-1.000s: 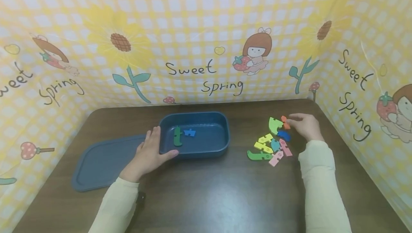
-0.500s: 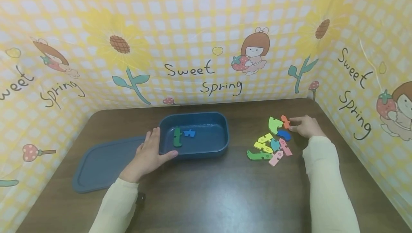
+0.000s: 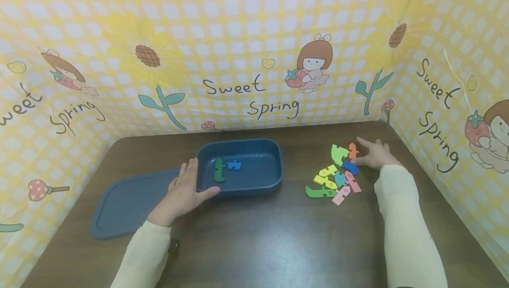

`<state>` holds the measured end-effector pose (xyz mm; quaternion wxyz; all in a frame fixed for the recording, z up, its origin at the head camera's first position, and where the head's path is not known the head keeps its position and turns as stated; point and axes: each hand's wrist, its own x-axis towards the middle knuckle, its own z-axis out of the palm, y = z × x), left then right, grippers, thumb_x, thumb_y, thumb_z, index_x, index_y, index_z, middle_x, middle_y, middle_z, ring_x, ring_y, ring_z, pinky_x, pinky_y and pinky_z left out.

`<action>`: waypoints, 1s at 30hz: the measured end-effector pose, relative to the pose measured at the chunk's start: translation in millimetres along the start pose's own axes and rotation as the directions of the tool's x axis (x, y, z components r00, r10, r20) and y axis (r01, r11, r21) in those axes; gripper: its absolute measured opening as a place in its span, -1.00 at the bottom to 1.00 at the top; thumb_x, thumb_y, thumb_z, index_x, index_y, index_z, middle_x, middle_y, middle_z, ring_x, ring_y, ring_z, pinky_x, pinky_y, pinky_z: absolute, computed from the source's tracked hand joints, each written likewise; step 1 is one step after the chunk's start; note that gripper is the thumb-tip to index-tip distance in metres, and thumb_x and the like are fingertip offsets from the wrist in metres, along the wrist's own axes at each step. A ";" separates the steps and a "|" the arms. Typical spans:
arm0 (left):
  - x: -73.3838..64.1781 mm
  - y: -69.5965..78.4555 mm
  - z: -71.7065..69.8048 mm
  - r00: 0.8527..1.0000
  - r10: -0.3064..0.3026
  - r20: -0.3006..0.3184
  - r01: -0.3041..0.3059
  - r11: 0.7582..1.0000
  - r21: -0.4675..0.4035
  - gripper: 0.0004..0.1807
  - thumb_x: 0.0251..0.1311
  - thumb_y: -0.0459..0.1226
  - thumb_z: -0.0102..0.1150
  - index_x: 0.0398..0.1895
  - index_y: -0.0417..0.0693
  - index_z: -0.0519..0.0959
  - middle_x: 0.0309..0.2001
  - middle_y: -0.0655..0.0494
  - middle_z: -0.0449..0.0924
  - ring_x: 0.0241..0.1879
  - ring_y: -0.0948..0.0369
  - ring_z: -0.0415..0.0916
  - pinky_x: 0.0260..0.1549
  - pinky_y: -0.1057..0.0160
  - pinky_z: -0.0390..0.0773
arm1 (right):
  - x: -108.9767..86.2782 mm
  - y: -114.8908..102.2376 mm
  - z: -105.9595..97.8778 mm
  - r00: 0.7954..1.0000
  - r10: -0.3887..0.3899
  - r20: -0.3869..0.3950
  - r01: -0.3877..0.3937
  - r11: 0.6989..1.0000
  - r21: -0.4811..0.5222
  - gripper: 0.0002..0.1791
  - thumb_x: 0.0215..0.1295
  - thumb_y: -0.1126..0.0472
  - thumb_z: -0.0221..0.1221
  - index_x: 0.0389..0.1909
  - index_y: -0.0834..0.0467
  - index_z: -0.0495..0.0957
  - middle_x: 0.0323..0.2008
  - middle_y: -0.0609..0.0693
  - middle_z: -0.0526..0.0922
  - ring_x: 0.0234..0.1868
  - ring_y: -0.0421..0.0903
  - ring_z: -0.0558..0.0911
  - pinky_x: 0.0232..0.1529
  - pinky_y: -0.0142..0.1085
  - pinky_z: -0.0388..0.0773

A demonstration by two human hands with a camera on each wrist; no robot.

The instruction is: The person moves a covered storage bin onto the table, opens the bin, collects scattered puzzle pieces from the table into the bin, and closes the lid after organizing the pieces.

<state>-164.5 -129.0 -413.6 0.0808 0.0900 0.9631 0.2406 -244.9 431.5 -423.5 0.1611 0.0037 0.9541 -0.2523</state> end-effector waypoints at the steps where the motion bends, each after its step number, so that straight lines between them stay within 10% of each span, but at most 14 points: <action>1: 0.0 -0.1 0.0 1.000 0.000 0.001 0.000 1.000 0.000 0.38 0.10 0.49 0.06 0.62 -0.21 -0.33 0.62 -0.19 -0.36 0.56 -0.18 -0.45 0.36 -0.39 -0.22 | 1.4 0.8 -0.4 1.000 -0.005 0.011 0.005 1.000 -0.001 0.15 0.25 -0.19 0.34 0.59 0.24 -0.13 0.38 0.73 -0.43 0.34 0.73 -0.41 0.14 0.62 -0.22; 30: 0.2 -1.2 0.3 1.000 0.000 0.001 0.000 1.000 0.001 0.37 0.11 0.49 0.05 0.62 -0.21 -0.33 0.61 -0.19 -0.36 0.56 -0.19 -0.45 0.35 -0.40 -0.22 | 8.3 5.6 -8.0 0.995 -0.063 0.074 0.059 0.997 0.056 0.07 0.21 -0.14 0.39 0.54 0.28 0.07 0.38 0.71 -0.47 0.34 0.72 -0.41 0.15 0.60 -0.24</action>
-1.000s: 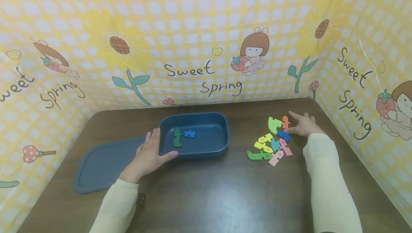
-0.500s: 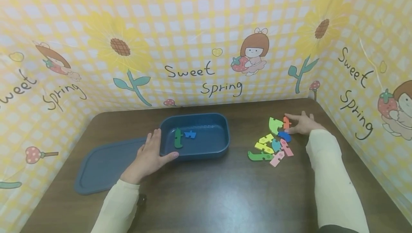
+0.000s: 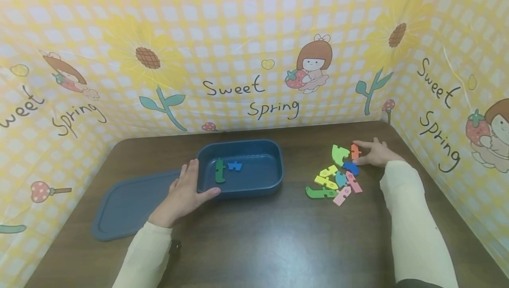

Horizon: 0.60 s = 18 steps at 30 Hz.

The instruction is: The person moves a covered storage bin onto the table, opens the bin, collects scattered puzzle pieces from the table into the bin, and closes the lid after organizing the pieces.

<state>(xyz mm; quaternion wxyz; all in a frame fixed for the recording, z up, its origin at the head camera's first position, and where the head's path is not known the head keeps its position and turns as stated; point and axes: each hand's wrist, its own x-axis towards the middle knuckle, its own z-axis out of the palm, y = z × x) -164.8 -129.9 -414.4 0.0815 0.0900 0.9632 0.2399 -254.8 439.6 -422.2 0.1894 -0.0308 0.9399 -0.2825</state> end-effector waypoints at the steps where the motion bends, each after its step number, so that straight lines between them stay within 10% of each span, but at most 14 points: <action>1: 0.0 0.1 -0.1 1.000 0.000 0.000 0.000 1.000 -0.002 0.37 0.11 0.49 0.05 0.62 -0.21 -0.33 0.62 -0.19 -0.36 0.56 -0.19 -0.45 0.35 -0.40 -0.22 | -0.1 0.6 -0.2 1.000 0.001 -0.001 -0.001 1.000 0.006 0.06 0.22 -0.14 0.38 0.54 0.27 0.07 0.38 0.71 -0.48 0.34 0.73 -0.41 0.16 0.60 -0.24; 18: 0.0 -1.0 0.8 1.000 0.008 -0.011 -0.008 1.000 -0.002 0.38 0.11 0.50 0.05 0.62 -0.22 -0.32 0.61 -0.21 -0.33 0.56 -0.19 -0.43 0.35 -0.41 -0.20 | -11.2 -4.5 0.8 0.998 -0.027 -0.050 0.029 0.999 0.043 -0.02 0.27 -0.03 0.39 0.50 0.34 0.11 0.39 0.68 -0.51 0.36 0.70 -0.39 0.18 0.58 -0.17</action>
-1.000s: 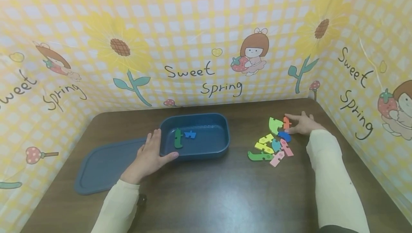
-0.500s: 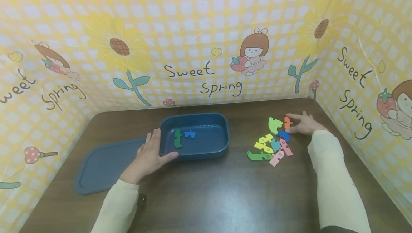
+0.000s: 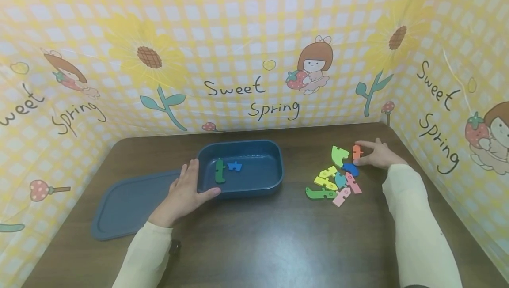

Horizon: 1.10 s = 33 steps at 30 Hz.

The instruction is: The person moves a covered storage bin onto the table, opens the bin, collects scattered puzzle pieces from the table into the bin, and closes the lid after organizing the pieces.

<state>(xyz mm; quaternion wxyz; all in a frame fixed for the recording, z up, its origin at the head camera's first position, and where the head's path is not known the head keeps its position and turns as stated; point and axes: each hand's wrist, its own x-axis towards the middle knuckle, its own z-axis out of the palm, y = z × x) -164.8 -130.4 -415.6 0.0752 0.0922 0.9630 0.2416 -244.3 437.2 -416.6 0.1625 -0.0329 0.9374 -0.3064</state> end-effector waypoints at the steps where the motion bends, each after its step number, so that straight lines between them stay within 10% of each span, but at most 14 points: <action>1: 0.1 0.1 0.0 1.000 0.000 0.001 0.000 1.000 -0.001 0.38 0.11 0.50 0.05 0.62 -0.22 -0.32 0.61 -0.21 -0.33 0.56 -0.19 -0.44 0.35 -0.41 -0.20 | -0.6 -0.3 -0.1 1.000 -0.001 -0.002 0.001 1.000 0.001 -0.02 0.27 -0.02 0.39 0.50 0.34 0.11 0.39 0.68 -0.51 0.36 0.70 -0.39 0.17 0.58 -0.17; 6: 0.5 -0.6 0.0 1.000 -0.004 0.005 0.004 1.000 -0.005 0.38 0.10 0.51 0.05 0.62 -0.20 -0.33 0.62 -0.19 -0.36 0.56 -0.18 -0.45 0.35 -0.40 -0.21 | 0.7 -1.2 1.4 1.000 -0.019 -0.022 0.018 1.000 -0.007 -0.01 0.25 -0.05 0.40 0.50 0.31 0.12 0.42 0.67 -0.45 0.40 0.65 -0.38 0.19 0.57 -0.14; 17: 1.3 -1.1 0.3 1.000 -0.004 0.004 0.004 1.000 -0.010 0.37 0.12 0.48 0.08 0.62 -0.20 -0.33 0.61 -0.19 -0.36 0.56 -0.18 -0.45 0.35 -0.40 -0.21 | 1.8 -10.4 5.0 0.992 -0.055 -0.109 0.051 0.998 -0.035 0.00 0.26 -0.12 0.38 0.52 0.22 0.08 0.00 0.42 0.49 0.04 0.35 0.50 0.01 0.30 0.42; 24: -0.4 0.1 -0.7 1.000 -0.007 0.013 0.007 1.000 -0.013 0.35 0.14 0.45 0.10 0.62 -0.20 -0.33 0.62 -0.17 -0.38 0.56 -0.18 -0.45 0.35 -0.40 -0.21 | 8.7 -15.7 9.3 0.994 -0.050 -0.094 0.044 0.997 -0.058 -0.01 0.24 -0.15 0.38 0.50 0.18 0.09 -0.07 0.29 0.51 -0.15 0.16 0.53 -0.17 0.01 0.50; 33: -2.2 2.0 -2.6 1.000 -0.009 0.014 0.009 1.000 -0.020 0.38 0.10 0.49 0.07 0.62 -0.20 -0.34 0.62 -0.16 -0.39 0.56 -0.15 -0.49 0.36 -0.39 -0.23 | 8.5 -30.6 10.8 0.995 -0.069 -0.070 0.069 0.998 -0.002 0.00 0.25 -0.09 0.40 0.50 0.19 0.04 0.20 0.44 0.36 0.10 0.36 0.47 0.00 0.25 0.46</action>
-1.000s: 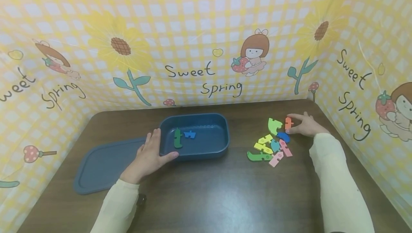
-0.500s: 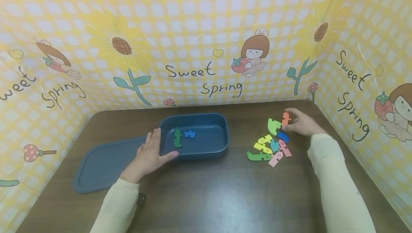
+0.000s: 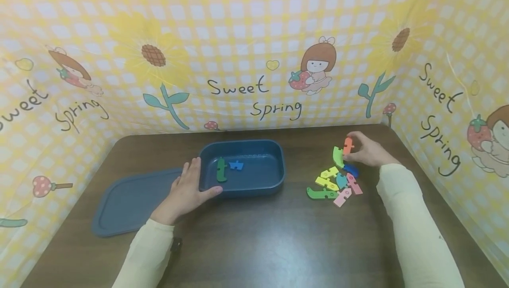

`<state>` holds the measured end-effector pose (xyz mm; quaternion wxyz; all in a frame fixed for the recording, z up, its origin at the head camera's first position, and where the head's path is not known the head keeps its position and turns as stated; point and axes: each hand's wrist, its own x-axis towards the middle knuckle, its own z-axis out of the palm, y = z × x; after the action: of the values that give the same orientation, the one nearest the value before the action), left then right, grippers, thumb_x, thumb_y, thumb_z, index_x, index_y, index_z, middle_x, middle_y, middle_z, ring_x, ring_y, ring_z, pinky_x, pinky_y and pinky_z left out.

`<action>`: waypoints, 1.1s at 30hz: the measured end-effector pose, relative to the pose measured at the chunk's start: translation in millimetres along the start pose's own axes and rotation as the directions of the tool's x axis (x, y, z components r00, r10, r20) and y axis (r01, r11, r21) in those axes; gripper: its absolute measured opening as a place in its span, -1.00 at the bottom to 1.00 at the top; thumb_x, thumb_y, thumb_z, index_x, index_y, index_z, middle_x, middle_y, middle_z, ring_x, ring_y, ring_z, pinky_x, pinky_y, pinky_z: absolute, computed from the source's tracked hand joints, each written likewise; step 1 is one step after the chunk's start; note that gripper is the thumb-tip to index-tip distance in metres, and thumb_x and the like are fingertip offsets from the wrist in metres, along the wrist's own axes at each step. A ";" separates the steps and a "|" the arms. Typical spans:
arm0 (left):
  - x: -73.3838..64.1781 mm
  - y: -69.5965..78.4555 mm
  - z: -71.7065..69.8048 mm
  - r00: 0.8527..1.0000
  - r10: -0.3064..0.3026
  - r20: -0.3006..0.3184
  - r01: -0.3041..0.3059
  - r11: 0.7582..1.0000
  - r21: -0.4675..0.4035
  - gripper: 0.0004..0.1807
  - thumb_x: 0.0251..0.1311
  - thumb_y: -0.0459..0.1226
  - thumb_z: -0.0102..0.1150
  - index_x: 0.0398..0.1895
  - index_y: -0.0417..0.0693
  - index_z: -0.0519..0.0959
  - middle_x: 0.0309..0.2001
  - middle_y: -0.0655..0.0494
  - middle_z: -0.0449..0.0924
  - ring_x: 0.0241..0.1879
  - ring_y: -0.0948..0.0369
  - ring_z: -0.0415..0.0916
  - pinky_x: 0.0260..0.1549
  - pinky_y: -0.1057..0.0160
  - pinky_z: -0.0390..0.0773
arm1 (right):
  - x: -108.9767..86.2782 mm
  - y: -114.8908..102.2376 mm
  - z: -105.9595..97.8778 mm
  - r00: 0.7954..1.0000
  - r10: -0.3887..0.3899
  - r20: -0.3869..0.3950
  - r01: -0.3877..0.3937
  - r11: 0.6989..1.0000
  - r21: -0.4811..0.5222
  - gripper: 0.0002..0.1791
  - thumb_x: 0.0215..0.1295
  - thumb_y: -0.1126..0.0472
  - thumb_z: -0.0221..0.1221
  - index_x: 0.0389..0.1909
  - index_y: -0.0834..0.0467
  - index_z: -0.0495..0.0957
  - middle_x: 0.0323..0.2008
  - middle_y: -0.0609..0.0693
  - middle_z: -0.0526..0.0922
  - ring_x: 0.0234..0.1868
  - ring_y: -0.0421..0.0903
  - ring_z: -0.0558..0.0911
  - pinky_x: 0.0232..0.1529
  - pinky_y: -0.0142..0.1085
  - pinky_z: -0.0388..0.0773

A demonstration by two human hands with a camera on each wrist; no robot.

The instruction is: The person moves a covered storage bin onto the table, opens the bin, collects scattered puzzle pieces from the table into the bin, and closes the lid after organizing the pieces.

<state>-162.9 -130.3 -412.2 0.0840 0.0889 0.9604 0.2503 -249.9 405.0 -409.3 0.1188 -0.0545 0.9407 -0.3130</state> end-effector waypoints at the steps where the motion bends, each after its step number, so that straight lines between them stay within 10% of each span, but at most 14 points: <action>1: 0.2 0.1 0.1 1.000 0.002 -0.003 -0.002 1.000 0.002 0.38 0.10 0.49 0.08 0.62 -0.20 -0.33 0.62 -0.17 -0.38 0.56 -0.16 -0.48 0.36 -0.39 -0.22 | -0.2 -1.0 -0.1 1.000 -0.001 0.003 0.001 1.000 0.003 -0.01 0.26 -0.08 0.39 0.51 0.20 0.04 0.21 0.45 0.36 0.11 0.37 0.46 0.00 0.26 0.45; 33: 0.8 -1.2 0.4 1.000 -0.002 -0.012 0.003 1.000 0.021 0.38 0.09 0.51 0.05 0.62 -0.20 -0.33 0.62 -0.19 -0.36 0.56 -0.18 -0.44 0.36 -0.40 -0.21 | 6.2 -38.0 2.3 0.999 -0.049 0.005 0.049 0.995 -0.087 -0.07 0.27 -0.12 0.37 0.49 0.12 0.10 -0.31 0.13 0.53 -0.35 0.03 0.53 -0.39 -0.14 0.44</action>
<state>-163.8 -131.0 -413.2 0.0778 0.0872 0.9636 0.2406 -254.3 372.2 -389.4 0.1102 -0.0833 0.9516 -0.2747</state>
